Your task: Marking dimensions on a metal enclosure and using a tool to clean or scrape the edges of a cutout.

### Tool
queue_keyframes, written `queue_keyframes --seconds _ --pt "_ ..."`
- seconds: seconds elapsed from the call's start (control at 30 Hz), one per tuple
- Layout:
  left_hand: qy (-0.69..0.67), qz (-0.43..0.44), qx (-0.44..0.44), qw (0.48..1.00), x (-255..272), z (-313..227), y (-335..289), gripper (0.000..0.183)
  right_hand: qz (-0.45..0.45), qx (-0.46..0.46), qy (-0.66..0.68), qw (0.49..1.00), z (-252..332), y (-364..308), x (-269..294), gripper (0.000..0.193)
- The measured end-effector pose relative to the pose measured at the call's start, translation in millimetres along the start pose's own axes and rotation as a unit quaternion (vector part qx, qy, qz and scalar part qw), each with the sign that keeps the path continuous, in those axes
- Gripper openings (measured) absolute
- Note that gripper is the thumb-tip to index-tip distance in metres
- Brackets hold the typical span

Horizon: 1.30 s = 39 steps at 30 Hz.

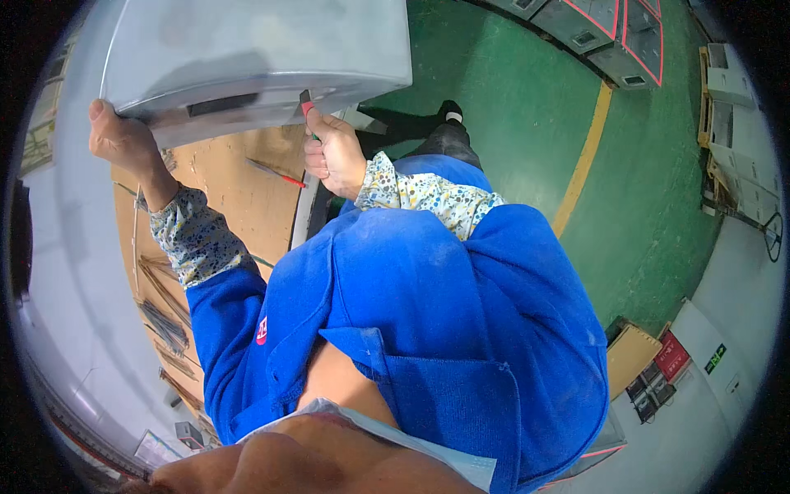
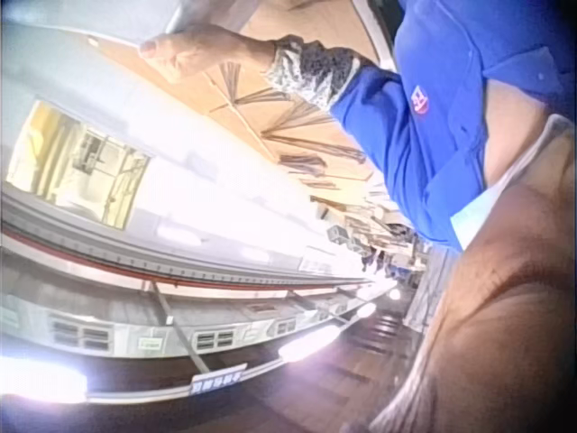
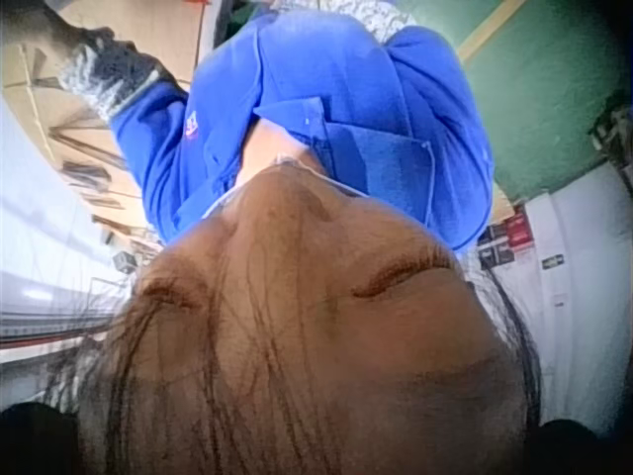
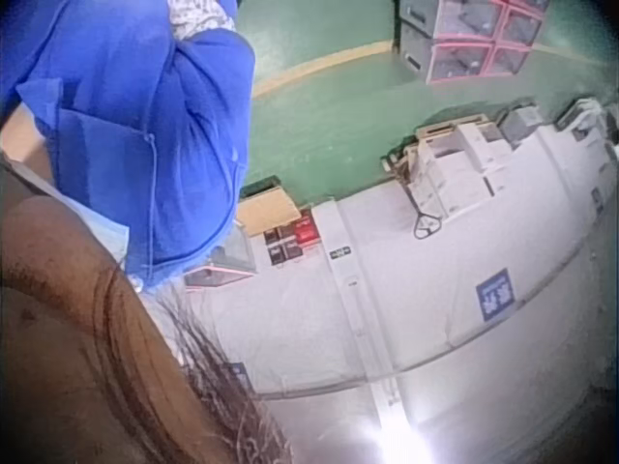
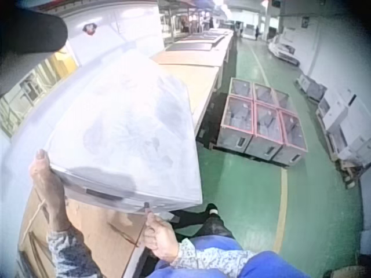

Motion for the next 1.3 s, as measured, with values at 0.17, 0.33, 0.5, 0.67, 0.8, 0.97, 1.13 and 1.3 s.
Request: queue_keyframes --seconds 0.17,0.33,0.5,0.67,0.8,0.97,1.13,1.3 --pt "0.032 0.018 0.009 0.999 -2.1 -4.3 0.5 0.036 -0.021 0.004 -0.034 0.999 -5.6 4.1 -12.2 0.027" --pt "0.011 -0.006 -0.013 1.000 -1.2 -1.0 1.0 0.039 0.056 -0.016 -0.047 0.997 -9.9 6.4 -18.3 0.027" --pt "0.001 -0.019 -0.009 1.000 1.5 7.0 1.6 0.038 -0.003 -0.007 -0.045 0.999 -5.2 4.1 -6.5 0.026" --pt "-0.004 -0.019 -0.016 1.000 1.8 4.2 0.0 0.037 0.071 -0.023 -0.007 0.997 -9.4 8.3 -13.3 0.025" --pt "-0.006 -0.012 -0.008 1.000 1.7 2.0 -0.2 0.036 0.025 -0.033 -0.003 0.999 -4.8 5.3 -10.6 0.025" --pt "-0.007 -0.015 -0.029 0.999 2.1 4.1 0.2 0.034 -0.016 -0.038 0.012 0.999 -1.0 2.2 -8.1 0.025" --pt "0.003 -0.020 -0.038 0.999 2.3 7.3 0.0 0.031 -0.006 -0.036 0.011 0.999 -4.4 4.8 -12.8 0.026" --pt "-0.012 -0.025 -0.010 1.000 4.5 12.3 0.4 0.031 0.002 -0.040 -0.044 0.998 0.8 1.5 -9.0 0.027"
Point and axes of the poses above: each hand's wrist, its own y-axis towards the middle knuckle, its own x-axis out of the back of the hand, z = x × y, the point moved 2 cm from there along y, towards the middle knuckle, and after that the axes turned 9 degrees about z, right-handed, at the moved point
